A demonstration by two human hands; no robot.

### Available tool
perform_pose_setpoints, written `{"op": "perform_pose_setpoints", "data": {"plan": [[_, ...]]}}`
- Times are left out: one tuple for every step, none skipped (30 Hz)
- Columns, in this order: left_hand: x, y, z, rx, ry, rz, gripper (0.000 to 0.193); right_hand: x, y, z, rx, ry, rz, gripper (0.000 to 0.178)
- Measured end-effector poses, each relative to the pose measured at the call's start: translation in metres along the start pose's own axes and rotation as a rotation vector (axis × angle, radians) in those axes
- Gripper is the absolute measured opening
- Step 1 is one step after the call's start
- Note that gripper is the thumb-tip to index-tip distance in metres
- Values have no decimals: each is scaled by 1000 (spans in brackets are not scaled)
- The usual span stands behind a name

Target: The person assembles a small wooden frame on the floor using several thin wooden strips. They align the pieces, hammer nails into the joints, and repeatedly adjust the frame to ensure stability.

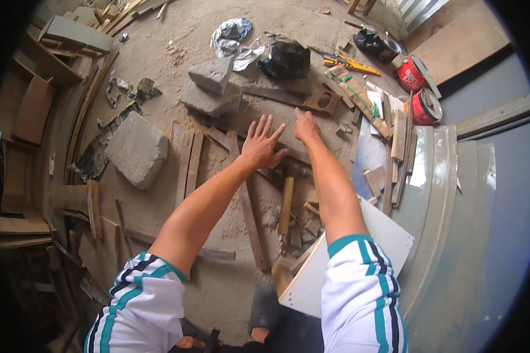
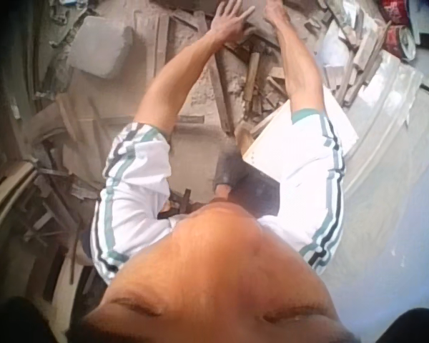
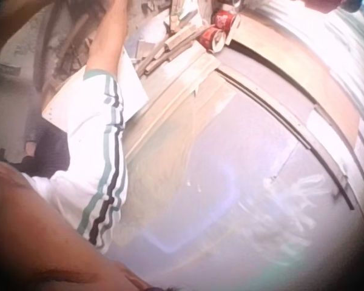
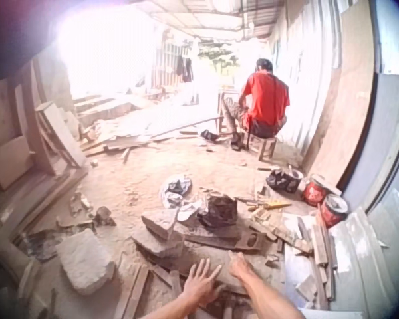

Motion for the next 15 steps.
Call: {"op": "perform_pose_setpoints", "data": {"plan": [[11, 18, 3, -9, -24, 66, 80, 1, 2, -5, -35, -16, -8, 55], [9, 35, 6, -19, -52, 138, 78, -3, 4, 0, -79, -37, 15, 56], [8, 50, 12, -28, -83, 210, 76, -1, 2, 5, -87, -39, 24, 56], [6, 54, 11, -35, -78, 240, 75, -5, 0, 11, -97, -38, 42, 56], [5, 57, 11, -51, -76, 275, 74, -5, -2, 14, -107, -40, 60, 57], [4, 60, 12, -66, -77, 309, 74, -3, -3, 16, -155, -55, 66, 57], [9, 58, 10, -77, -71, 332, 74, 2, -7, 14, -180, -78, 38, 52], [12, 56, 8, -82, -61, 345, 74, 6, -6, 10, -204, -99, 8, 48], [13, 54, 6, -87, -52, 358, 74, 9, -6, 6, -227, -122, -21, 44], [11, 54, 7, -92, -55, 376, 74, 8, -10, 14, -231, -206, -131, 32], [10, 52, 9, -93, -60, 381, 74, 12, -11, 16, -228, -219, -145, 28], [10, 50, 11, -93, -65, 387, 74, 17, -13, 19, -225, -233, -160, 25], [9, 52, 11, -96, -66, 398, 75, 19, -10, 19, -222, -241, -170, 22], [10, 53, 12, -107, -67, 404, 75, 23, -10, 19, -212, -282, -186, 18], [10, 53, 12, -106, -67, 397, 75, 27, -11, 19, -202, -322, -202, 16]]}}
Point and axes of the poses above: each hand's wrist, its own x-axis towards the middle knuckle, its own y-axis out of the palm, z = x × y, the point moved 7 cm from there along x, towards the middle knuckle, and after that the axes turned 7 degrees about x, right-handed, at the moved point
